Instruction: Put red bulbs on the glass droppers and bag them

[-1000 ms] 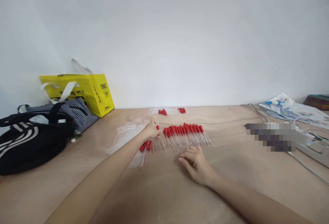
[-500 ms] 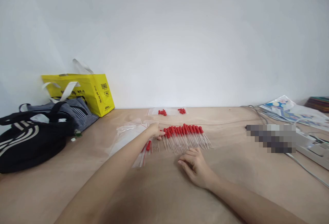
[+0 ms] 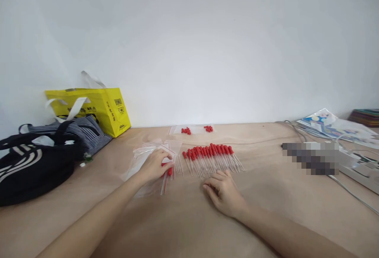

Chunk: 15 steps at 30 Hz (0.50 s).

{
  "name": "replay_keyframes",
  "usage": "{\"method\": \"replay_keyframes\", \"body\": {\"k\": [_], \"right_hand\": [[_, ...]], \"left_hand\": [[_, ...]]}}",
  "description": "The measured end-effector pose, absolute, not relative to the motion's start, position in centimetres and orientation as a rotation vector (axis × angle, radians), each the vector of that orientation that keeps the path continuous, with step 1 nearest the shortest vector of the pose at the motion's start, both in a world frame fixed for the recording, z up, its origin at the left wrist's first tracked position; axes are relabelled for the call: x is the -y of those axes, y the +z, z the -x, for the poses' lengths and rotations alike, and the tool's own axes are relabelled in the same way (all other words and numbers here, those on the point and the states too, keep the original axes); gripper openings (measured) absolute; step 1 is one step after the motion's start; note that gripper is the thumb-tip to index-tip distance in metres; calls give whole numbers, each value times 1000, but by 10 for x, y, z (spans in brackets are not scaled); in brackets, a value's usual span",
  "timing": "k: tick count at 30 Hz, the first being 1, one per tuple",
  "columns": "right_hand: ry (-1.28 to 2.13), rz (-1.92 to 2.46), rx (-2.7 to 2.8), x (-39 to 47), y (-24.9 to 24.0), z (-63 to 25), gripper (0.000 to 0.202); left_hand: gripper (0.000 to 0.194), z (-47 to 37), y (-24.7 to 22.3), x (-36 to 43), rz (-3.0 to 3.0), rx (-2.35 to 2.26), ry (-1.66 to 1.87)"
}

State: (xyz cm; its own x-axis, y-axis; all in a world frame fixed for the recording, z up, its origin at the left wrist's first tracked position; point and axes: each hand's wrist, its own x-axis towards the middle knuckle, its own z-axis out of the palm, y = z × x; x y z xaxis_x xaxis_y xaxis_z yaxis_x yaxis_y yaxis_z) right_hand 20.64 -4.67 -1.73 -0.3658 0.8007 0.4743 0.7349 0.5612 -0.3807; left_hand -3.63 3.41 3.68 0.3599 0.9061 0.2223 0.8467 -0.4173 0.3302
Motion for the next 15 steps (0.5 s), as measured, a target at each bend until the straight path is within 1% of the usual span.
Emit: {"method": "replay_keyframes", "body": {"k": [3,7,11,15], "right_hand": [[70,1360,2149,38,-15,-193,15],[42,1545,2114,19,-4,-163,15],[12,1655,2124,0,9,-134,20],[31,1785,2185,-9,15,-119,25]], "left_hand": [[21,52,30,-26,-2589,-1578,553],[22,51,27,-26,-2604,-1650,515],[27,37,27,-26,-2607,-1707,430],[24,32,24,-26,-2579,-1720,373]]}}
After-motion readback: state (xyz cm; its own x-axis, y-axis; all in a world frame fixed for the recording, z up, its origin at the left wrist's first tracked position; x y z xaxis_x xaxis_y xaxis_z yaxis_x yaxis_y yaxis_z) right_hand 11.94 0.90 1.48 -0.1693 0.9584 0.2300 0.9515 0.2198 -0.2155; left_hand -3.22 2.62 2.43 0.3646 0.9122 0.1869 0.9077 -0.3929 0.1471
